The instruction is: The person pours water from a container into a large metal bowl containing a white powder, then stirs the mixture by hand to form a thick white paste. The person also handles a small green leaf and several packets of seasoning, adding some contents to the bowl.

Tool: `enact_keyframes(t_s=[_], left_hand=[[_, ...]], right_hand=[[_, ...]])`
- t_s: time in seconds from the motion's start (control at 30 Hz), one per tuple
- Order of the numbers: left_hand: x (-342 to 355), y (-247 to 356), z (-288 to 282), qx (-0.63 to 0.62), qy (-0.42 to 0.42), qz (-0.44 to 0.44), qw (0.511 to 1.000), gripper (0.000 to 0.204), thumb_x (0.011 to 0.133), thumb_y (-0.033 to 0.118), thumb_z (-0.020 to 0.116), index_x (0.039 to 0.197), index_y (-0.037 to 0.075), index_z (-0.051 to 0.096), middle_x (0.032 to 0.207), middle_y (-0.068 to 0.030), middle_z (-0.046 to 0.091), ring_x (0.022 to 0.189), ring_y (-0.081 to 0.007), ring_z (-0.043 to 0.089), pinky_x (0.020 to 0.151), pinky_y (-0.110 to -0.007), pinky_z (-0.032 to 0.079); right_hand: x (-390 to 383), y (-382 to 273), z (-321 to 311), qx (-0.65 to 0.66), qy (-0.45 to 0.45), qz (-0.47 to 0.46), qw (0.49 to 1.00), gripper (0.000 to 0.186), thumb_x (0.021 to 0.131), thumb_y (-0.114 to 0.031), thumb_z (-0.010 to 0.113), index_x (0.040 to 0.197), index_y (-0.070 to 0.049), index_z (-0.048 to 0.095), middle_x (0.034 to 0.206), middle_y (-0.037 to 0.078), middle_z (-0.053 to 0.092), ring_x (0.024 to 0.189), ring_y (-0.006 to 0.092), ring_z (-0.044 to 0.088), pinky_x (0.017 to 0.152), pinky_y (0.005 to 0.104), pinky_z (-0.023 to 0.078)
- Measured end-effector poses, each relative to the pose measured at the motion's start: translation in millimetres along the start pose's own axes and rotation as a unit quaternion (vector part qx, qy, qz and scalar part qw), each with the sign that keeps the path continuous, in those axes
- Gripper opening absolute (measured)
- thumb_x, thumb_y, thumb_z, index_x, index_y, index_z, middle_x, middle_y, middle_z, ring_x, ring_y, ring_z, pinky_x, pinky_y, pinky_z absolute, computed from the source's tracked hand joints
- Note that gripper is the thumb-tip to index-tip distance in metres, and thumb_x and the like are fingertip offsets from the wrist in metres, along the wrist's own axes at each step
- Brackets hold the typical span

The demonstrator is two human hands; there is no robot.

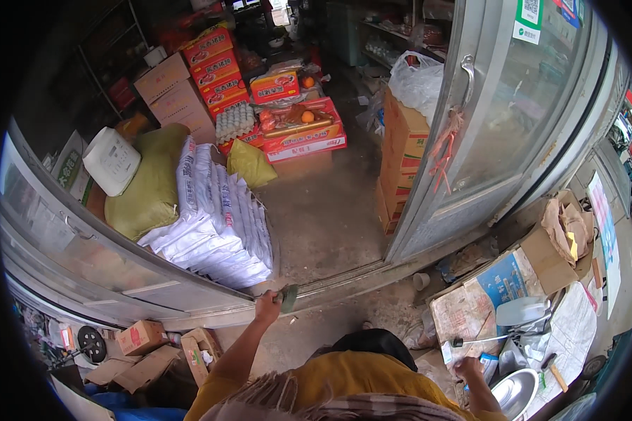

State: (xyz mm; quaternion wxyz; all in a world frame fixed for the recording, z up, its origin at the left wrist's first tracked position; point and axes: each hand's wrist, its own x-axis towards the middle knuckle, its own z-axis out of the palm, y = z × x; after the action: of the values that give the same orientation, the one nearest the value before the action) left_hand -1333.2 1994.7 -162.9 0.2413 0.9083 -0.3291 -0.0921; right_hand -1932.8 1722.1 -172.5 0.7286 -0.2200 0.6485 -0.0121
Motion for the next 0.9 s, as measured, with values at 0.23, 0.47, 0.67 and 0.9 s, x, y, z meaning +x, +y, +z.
enact_keyframes(t_s=[0.23, 0.47, 0.67, 0.9], left_hand=[[42, -44, -77, -0.271, 0.238, -0.191, 0.913, 0.017, 0.074, 0.002, 0.058, 0.09, 0.001, 0.055, 0.075, -0.0106, 0.059, 0.064, -0.0169, 0.058, 0.051, -0.029, 0.048], [163, -23, -90, -0.477, 0.262, -0.261, 0.798, 0.014, 0.079, 0.004, 0.056, 0.093, 0.003, 0.057, 0.085, -0.002, 0.058, 0.069, -0.0118, 0.056, 0.055, -0.027, 0.05], [327, -60, -69, -0.38, 0.192, -0.238, 0.873, 0.017, 0.081, 0.013, 0.058, 0.09, -0.001, 0.058, 0.075, -0.0039, 0.06, 0.065, -0.0131, 0.056, 0.058, -0.026, 0.045], [547, 59, -146, -0.28, 0.104, -0.127, 0.946, 0.019, 0.083, 0.018, 0.055, 0.087, 0.0, 0.057, 0.073, -0.0109, 0.061, 0.064, -0.0146, 0.055, 0.06, -0.03, 0.045]], right_hand=[[-17, -239, 213, 0.036, -0.342, -0.2, 0.917, 0.06, 0.088, -0.05, 0.03, 0.123, -0.002, 0.04, 0.125, 0.011, 0.046, 0.114, 0.0252, 0.043, 0.095, 0.0377, 0.033], [-67, -406, 500, 0.108, -0.634, -0.177, 0.745, 0.059, 0.09, -0.045, 0.027, 0.131, -0.002, 0.03, 0.138, 0.014, 0.027, 0.121, 0.0264, 0.031, 0.098, 0.038, 0.027], [60, -521, 604, 0.067, -0.497, -0.186, 0.845, 0.016, 0.086, -0.019, 0.051, 0.097, -0.009, 0.057, 0.068, -0.002, 0.051, 0.041, 0.0058, 0.027, 0.035, 0.0186, 0.023], [84, -595, 649, 0.026, -0.384, -0.106, 0.917, 0.023, 0.085, -0.033, 0.052, 0.08, -0.011, 0.054, 0.06, -0.002, 0.041, 0.043, 0.0082, 0.034, 0.036, 0.0222, 0.028]])
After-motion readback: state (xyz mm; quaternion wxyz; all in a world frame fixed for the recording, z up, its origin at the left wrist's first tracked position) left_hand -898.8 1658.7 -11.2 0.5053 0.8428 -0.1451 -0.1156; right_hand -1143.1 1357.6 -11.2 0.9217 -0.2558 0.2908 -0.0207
